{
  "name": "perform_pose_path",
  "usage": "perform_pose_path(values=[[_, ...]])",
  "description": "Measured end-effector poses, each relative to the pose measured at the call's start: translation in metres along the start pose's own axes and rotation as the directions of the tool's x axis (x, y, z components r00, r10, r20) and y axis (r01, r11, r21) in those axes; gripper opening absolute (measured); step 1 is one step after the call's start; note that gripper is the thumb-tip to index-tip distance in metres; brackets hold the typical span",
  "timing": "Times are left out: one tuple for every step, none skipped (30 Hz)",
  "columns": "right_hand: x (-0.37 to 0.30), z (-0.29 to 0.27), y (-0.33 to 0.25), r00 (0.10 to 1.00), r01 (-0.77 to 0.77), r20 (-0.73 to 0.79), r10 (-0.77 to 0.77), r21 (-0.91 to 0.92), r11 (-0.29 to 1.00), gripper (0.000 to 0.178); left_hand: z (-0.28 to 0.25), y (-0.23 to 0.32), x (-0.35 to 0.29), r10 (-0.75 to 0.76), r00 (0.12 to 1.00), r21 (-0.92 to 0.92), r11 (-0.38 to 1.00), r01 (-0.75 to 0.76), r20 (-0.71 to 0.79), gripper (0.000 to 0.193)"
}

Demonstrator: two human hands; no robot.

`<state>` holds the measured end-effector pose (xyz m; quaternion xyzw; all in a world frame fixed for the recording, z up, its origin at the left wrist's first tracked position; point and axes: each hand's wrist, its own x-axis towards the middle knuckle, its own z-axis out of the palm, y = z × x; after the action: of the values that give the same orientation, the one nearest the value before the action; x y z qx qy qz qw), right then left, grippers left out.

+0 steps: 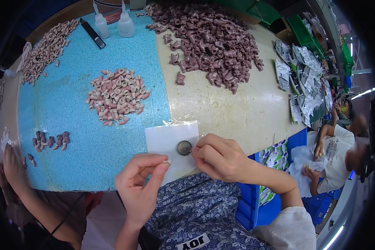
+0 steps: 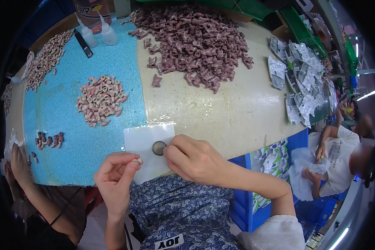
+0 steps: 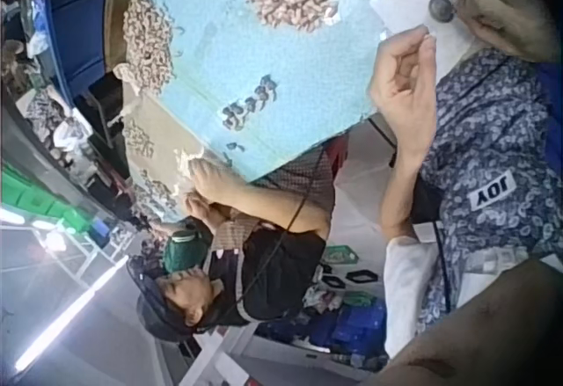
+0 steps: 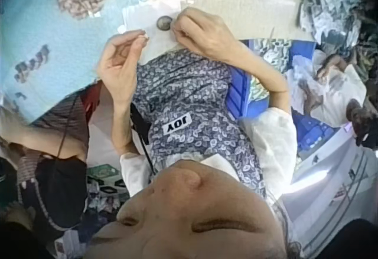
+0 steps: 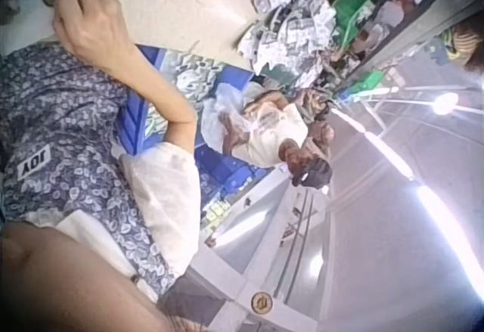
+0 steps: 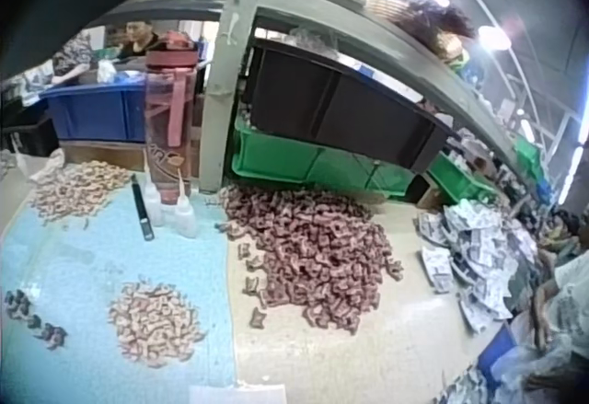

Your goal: The person sits at a workstation, gathers small plastic figurine parts from piles, dips the pieces into glue in a bottle cap, joins them together by hand to assemble them, and arranges the finished pieces on the table.

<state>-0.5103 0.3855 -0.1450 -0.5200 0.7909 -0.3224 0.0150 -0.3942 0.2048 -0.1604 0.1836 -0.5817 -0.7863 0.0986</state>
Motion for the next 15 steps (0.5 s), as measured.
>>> perform_pose_path(values=[[0.001, 0.000, -0.001, 1.000, 0.007, 0.022, -0.007, -0.019, 1.000, 0.020, 0.001, 0.000, 0.000, -0.010, 1.000, -0.007, 1.000, 0.010, 0.002, 0.015], [0.002, 0.000, -0.001, 0.999, 0.015, 0.043, -0.013, -0.038, 0.999, 0.020, 0.001, -0.001, -0.001, -0.019, 1.000, -0.013, 1.000, 0.019, 0.004, 0.016], [0.002, 0.000, -0.001, 0.999, 0.016, 0.046, -0.014, -0.037, 0.999, 0.020, 0.001, -0.001, -0.001, -0.020, 1.000, -0.015, 1.000, 0.020, 0.002, 0.016], [0.003, 0.000, -0.001, 0.998, 0.029, 0.061, -0.025, -0.056, 0.998, 0.020, 0.001, -0.001, -0.001, -0.026, 1.000, -0.009, 1.000, 0.026, 0.010, 0.016], [0.003, 0.000, 0.000, 0.996, 0.042, 0.075, -0.037, -0.073, 0.996, 0.020, 0.001, -0.001, -0.001, -0.032, 0.999, -0.002, 0.999, 0.032, 0.017, 0.016], [0.004, -0.001, 0.000, 0.996, 0.044, 0.078, -0.038, -0.073, 0.996, 0.020, 0.002, 0.000, -0.001, -0.033, 0.999, -0.004, 0.999, 0.033, 0.015, 0.016], [0.005, -0.002, -0.001, 0.995, 0.046, 0.094, -0.038, -0.079, 0.996, 0.020, 0.002, 0.000, -0.001, -0.032, 0.999, 0.016, 0.999, 0.032, 0.021, 0.014], [0.006, -0.002, -0.001, 0.993, 0.047, 0.111, -0.038, -0.086, 0.995, 0.021, 0.003, 0.001, -0.001, -0.031, 0.999, 0.036, 0.999, 0.030, 0.027, 0.012], [0.006, -0.003, -0.002, 0.993, 0.048, 0.112, -0.038, -0.086, 0.995, 0.021, 0.003, 0.001, -0.001, -0.031, 0.999, 0.035, 0.999, 0.030, 0.026, 0.012], [0.007, -0.003, -0.002, 0.991, 0.054, 0.128, -0.042, -0.095, 0.994, 0.021, 0.003, 0.002, -0.001, -0.020, 0.999, 0.065, 0.998, 0.018, 0.033, 0.013], [0.007, -0.003, -0.002, 0.989, 0.061, 0.144, -0.045, -0.104, 0.993, 0.021, 0.004, 0.002, -0.001, -0.008, 0.999, 0.094, 0.996, 0.004, 0.041, 0.013], [0.008, -0.004, -0.003, 0.988, 0.061, 0.144, -0.046, -0.105, 0.993, 0.021, 0.004, 0.001, 0.000, -0.008, 0.999, 0.093, 0.996, 0.004, 0.041, 0.013], [0.010, -0.007, -0.004, 0.989, 0.051, 0.144, -0.037, -0.092, 0.994, 0.020, 0.005, -0.002, 0.000, 0.033, 0.999, 0.121, 0.992, -0.036, 0.027, 0.014], [0.011, -0.009, -0.005, 0.989, 0.040, 0.144, -0.028, -0.080, 0.996, 0.020, 0.006, -0.004, 0.000, 0.074, 0.997, 0.150, 0.986, -0.075, 0.015, 0.015], [0.012, -0.011, -0.006, 0.989, 0.041, 0.144, -0.029, -0.080, 0.996, 0.020, 0.007, -0.005, 0.000, 0.074, 0.997, 0.151, 0.986, -0.076, 0.014, 0.015]])
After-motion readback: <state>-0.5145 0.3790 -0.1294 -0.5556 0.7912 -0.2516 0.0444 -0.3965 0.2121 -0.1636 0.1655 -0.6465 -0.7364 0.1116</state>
